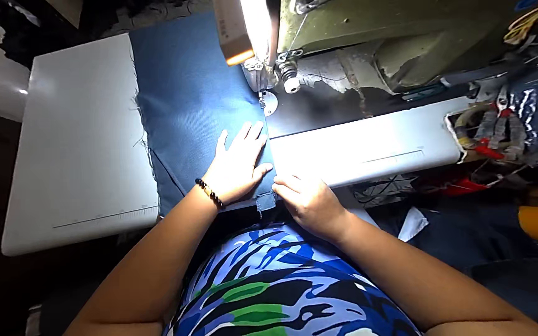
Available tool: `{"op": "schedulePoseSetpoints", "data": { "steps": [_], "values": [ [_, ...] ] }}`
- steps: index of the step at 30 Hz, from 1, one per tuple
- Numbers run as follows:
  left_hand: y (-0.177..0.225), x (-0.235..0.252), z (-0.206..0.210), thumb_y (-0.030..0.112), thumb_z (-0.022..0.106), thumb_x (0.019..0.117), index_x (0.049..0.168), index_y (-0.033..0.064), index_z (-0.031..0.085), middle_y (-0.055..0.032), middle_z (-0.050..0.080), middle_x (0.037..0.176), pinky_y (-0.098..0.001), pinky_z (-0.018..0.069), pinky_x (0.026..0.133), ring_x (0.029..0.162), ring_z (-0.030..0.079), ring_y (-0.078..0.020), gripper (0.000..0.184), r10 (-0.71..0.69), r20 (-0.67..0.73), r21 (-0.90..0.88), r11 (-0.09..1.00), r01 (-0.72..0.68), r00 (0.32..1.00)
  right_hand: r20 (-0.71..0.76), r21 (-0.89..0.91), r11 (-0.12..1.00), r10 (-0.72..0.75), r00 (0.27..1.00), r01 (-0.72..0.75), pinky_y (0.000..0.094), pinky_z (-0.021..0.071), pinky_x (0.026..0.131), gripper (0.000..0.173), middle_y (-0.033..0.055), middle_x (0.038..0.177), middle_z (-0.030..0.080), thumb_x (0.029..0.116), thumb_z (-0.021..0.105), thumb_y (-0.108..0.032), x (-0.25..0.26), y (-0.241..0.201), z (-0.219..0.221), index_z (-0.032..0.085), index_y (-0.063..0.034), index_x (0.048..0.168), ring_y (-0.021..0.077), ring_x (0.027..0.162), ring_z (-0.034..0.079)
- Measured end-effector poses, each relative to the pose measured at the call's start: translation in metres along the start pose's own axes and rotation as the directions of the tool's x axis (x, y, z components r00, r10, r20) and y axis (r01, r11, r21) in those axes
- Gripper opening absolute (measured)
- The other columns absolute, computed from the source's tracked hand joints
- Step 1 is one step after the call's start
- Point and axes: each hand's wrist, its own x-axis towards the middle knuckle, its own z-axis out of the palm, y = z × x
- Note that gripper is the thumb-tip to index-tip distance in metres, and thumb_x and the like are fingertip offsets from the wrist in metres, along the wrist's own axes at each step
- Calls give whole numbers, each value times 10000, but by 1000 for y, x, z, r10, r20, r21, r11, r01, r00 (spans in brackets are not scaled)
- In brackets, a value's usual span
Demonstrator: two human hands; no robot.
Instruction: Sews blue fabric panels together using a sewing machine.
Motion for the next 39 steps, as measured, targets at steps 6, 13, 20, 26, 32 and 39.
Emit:
{"op": "schedulePoseSetpoints", "data": {
  "steps": [6,13,20,26,32,39],
  "values": [
    [30,-35,20,409,446,1054,1319,123,660,-39,458,1600,-707,153,1191,1550,291,-282,445,-53,-153,-172,985,26,987,19,18,1000,12,1000,-13,389,572,816,217,86,1075,760,934,567,-78,-2,2,-6,783,-68,950,242,973,714],
    [39,-32,24,370,486,1037,1261,160,701,-30,514,1551,-720,163,1176,1526,338,-284,375,-53,-181,-217,976,13,982,55,44,999,9,998,-12,410,572,841,238,79,1103,757,950,565,-125,-8,14,-14,795,-81,989,240,1016,712],
    [36,-28,21,369,485,1039,1246,190,715,-10,518,1545,-719,146,1173,1528,329,-282,358,-38,-163,-226,974,0,986,32,103,995,4,999,-7,394,570,833,242,84,1100,760,949,565,-123,-8,22,-12,800,-74,982,222,983,718],
    [32,-22,19,366,504,1033,1219,195,723,-7,541,1520,-733,168,1154,1514,350,-296,334,-24,-171,-220,975,-15,985,4,139,990,-26,1000,25,365,573,839,237,96,1070,759,946,564,-102,-1,30,-10,794,-50,960,208,969,720],
    [23,-8,12,326,531,1019,1191,191,727,-22,563,1491,-762,185,1136,1493,383,-314,294,10,-189,-174,984,-44,982,11,75,997,19,1000,-20,431,582,835,225,122,1086,757,924,576,-121,15,32,-9,783,-33,927,257,984,730],
    [35,-17,20,245,529,1020,1204,190,731,-6,568,1496,-744,175,1147,1507,372,-272,278,-79,-200,-239,971,30,977,27,63,998,22,999,-24,423,588,842,222,100,1089,762,928,590,-122,11,33,-9,801,-57,956,240,990,730]
  ]
}}
